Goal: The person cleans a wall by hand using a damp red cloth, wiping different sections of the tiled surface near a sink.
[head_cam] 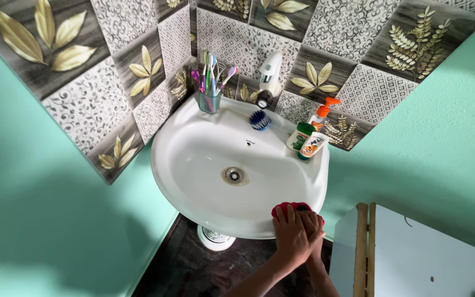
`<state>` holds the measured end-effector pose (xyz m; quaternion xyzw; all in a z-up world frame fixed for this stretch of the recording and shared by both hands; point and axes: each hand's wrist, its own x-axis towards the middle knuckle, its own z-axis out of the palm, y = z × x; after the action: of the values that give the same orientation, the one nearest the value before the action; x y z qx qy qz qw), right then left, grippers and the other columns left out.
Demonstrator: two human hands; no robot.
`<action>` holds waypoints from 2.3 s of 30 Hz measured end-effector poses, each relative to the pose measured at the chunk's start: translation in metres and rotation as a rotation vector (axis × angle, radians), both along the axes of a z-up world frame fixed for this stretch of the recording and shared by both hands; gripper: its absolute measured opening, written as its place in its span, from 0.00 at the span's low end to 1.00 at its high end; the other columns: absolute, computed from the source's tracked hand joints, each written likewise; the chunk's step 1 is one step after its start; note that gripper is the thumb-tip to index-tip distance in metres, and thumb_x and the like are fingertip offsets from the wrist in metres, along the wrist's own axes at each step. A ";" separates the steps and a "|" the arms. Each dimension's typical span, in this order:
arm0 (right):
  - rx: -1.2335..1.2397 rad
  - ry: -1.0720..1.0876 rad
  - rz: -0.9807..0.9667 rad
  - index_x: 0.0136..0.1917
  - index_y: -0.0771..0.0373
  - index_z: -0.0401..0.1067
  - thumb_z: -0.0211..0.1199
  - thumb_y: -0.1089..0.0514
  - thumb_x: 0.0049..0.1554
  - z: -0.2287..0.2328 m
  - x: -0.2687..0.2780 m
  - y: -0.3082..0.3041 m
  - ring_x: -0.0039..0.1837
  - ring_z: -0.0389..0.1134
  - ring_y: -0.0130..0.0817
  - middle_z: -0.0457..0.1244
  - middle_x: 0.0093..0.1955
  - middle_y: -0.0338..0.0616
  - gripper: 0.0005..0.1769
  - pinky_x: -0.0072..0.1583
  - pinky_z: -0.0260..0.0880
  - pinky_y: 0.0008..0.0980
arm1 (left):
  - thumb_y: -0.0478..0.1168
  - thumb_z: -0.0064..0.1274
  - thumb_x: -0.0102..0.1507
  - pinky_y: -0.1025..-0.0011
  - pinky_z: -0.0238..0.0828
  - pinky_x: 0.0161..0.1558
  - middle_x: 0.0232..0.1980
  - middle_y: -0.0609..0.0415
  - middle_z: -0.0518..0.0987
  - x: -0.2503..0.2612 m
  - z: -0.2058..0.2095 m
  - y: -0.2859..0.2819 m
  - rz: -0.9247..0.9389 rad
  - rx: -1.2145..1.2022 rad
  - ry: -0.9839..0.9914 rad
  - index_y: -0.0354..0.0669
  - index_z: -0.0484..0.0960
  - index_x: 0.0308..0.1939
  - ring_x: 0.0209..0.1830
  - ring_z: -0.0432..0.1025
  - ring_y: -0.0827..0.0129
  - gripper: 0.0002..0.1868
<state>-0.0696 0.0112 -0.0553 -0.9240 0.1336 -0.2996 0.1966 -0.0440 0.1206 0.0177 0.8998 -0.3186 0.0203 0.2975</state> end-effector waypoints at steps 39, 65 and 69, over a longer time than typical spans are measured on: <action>-0.181 -0.251 -0.168 0.74 0.61 0.62 0.67 0.73 0.49 0.085 0.046 -0.122 0.69 0.64 0.60 0.61 0.70 0.55 0.40 0.66 0.70 0.52 | 0.44 0.68 0.49 0.53 0.67 0.55 0.52 0.48 0.75 0.127 0.016 -0.176 -0.350 0.180 -0.648 0.34 0.73 0.60 0.52 0.71 0.58 0.38; 0.288 0.164 -0.226 0.62 0.61 0.71 0.79 0.63 0.37 0.039 0.005 -0.073 0.55 0.74 0.51 0.71 0.53 0.54 0.39 0.55 0.74 0.44 | 0.42 0.61 0.50 0.56 0.77 0.51 0.57 0.50 0.76 0.138 -0.042 -0.117 -0.622 0.215 0.084 0.43 0.77 0.55 0.54 0.72 0.46 0.28; 0.253 0.123 -0.236 0.64 0.61 0.71 0.78 0.64 0.39 0.049 -0.012 -0.026 0.55 0.73 0.52 0.70 0.54 0.54 0.39 0.54 0.74 0.44 | 0.41 0.61 0.51 0.55 0.76 0.50 0.56 0.48 0.76 0.119 -0.044 -0.071 -0.640 0.172 0.076 0.43 0.76 0.56 0.52 0.73 0.45 0.28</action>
<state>-0.0818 -0.0149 -0.0067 -0.8863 0.2896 -0.2442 0.2664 0.0751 0.0496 -0.0260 0.7759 -0.5744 -0.1348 0.2233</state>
